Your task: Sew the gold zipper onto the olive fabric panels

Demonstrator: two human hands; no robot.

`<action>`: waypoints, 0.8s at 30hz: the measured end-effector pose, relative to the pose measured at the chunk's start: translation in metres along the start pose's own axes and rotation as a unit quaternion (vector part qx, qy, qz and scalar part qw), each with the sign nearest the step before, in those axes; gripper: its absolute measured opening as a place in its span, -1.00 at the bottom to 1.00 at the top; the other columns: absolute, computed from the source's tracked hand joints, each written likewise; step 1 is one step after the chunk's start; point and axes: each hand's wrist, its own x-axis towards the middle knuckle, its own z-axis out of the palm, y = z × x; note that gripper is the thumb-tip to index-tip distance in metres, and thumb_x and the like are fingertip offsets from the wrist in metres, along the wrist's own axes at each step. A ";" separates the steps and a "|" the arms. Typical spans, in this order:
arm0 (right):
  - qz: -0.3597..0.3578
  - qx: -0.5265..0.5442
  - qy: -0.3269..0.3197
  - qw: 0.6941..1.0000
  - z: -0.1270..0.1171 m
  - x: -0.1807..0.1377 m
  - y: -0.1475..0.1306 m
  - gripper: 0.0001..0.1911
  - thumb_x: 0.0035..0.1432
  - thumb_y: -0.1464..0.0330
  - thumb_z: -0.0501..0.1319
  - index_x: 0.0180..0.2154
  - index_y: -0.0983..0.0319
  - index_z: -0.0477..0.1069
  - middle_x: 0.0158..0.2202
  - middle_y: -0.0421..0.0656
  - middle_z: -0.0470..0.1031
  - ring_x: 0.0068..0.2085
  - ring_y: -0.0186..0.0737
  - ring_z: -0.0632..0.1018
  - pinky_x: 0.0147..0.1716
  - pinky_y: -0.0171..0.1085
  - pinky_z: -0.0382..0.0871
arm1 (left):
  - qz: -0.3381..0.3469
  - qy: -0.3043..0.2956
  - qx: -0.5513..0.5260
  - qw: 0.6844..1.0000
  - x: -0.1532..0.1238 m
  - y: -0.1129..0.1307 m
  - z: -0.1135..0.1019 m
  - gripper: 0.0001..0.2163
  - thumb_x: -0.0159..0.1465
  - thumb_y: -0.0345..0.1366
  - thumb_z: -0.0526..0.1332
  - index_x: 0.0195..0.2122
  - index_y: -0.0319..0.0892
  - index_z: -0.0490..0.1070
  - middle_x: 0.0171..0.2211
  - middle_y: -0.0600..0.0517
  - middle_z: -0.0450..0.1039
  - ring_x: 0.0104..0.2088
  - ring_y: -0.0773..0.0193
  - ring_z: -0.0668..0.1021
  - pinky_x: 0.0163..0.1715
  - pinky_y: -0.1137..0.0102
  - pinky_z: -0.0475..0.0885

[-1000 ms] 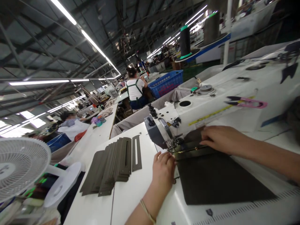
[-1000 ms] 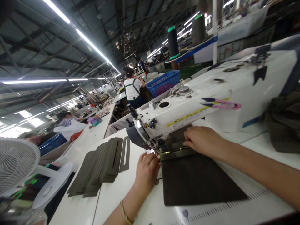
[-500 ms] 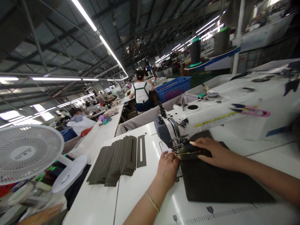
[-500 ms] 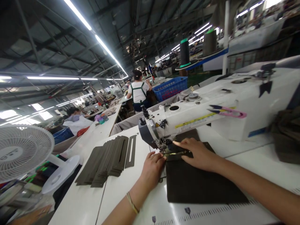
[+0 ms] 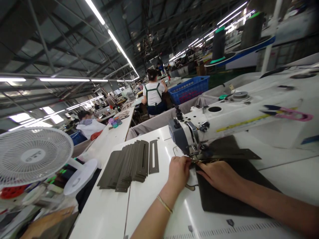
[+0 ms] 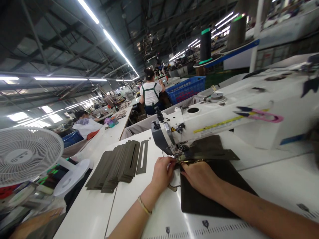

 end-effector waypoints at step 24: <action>-0.075 -0.016 0.115 0.990 -0.007 -0.017 0.038 -0.74 0.23 0.47 0.01 -0.15 0.27 0.44 -0.14 0.02 0.49 -0.09 -0.03 0.48 -0.07 -0.02 0.36 | 0.077 -0.007 0.081 0.994 -0.014 0.012 0.009 -0.84 0.25 -0.46 0.19 -0.14 -0.20 0.42 -0.09 -0.07 0.44 -0.02 0.13 0.45 0.05 0.14 0.34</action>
